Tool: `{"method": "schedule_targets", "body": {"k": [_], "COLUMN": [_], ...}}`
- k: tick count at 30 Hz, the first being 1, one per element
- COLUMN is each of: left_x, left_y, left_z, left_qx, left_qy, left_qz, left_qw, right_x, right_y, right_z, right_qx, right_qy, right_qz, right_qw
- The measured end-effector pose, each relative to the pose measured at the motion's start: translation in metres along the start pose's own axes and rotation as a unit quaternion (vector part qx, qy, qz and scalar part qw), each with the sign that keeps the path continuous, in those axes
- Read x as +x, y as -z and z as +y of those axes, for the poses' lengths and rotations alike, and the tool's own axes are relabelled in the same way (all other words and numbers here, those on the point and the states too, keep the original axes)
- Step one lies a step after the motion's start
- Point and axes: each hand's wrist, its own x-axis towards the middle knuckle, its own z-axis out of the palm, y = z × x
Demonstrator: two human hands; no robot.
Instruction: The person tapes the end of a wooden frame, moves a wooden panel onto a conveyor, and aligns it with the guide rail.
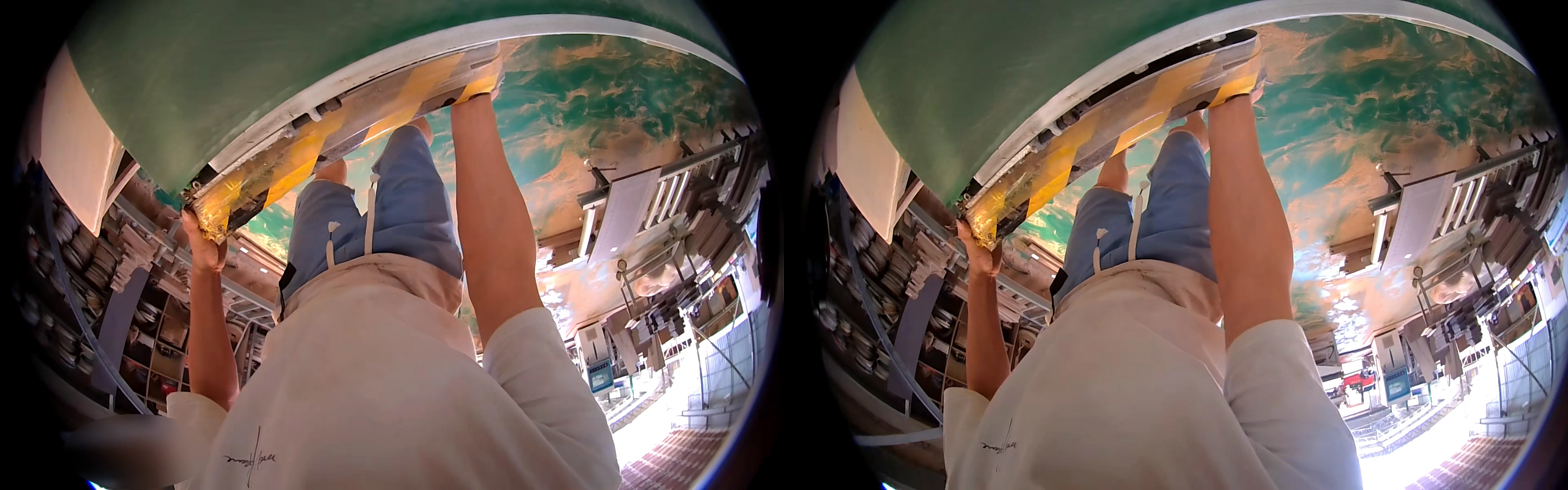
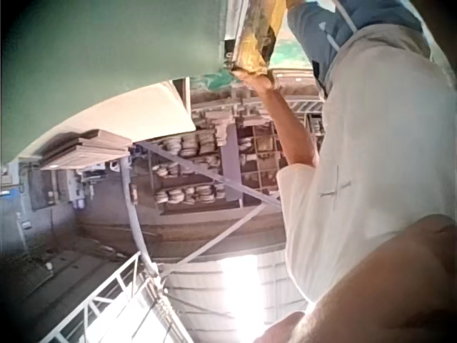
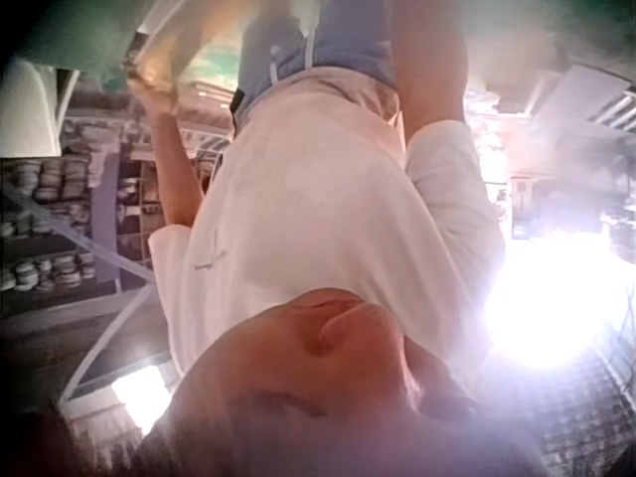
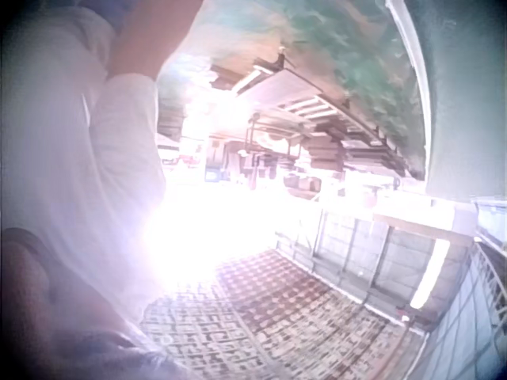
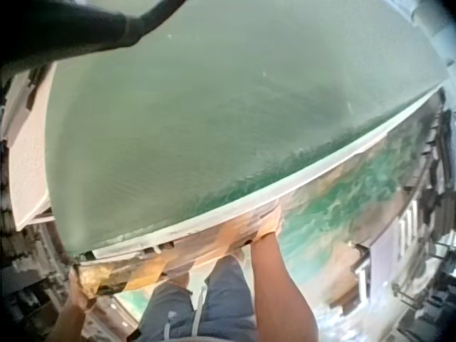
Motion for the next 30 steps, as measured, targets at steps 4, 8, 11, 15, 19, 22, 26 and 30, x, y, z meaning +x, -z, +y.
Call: {"method": "schedule_targets", "body": {"k": [4, 8, 11, 15, 19, 22, 26, 30], "left_x": [0.003, -0.005, -0.005, -0.017, -0.018, -0.021, -0.017, -0.013], "left_y": [-0.002, 0.005, 0.0, -0.003, -0.015, -0.017, -0.031, -0.043], "left_z": [0.003, 0.005, 0.01, 0.0, 0.001, -0.004, -0.001, 0.004], "left_qx": [0.008, 0.011, 0.011, -0.034, -0.03, -0.037, -0.037, -0.031], "left_qy": [-0.014, 0.004, 0.022, 0.013, 0.018, 0.023, 0.012, 0.023], "left_qz": [0.037, 0.046, 0.074, 0.127, 0.144, 0.154, 0.174, 0.177], "left_qw": [0.999, 0.999, 0.997, 0.991, 0.989, 0.987, 0.984, 0.984], "right_x": [-0.021, -0.046, -0.067, -0.072, -0.071, -0.065, -0.057, -0.053], "right_y": [-0.009, -0.018, -0.026, -0.037, -0.038, -0.049, -0.055, -0.042], "right_z": [0.0, 0.0, -0.005, -0.007, -0.015, -0.019, -0.028, -0.014], "right_qx": [0.001, -0.012, -0.022, -0.034, -0.07, -0.098, -0.109, -0.074], "right_qy": [-0.001, -0.007, -0.004, -0.02, -0.037, -0.043, -0.03, -0.006], "right_qz": [0.075, 0.148, 0.199, 0.211, 0.242, 0.282, 0.287, 0.247], "right_qw": [0.997, 0.989, 0.98, 0.977, 0.967, 0.953, 0.951, 0.966]}}
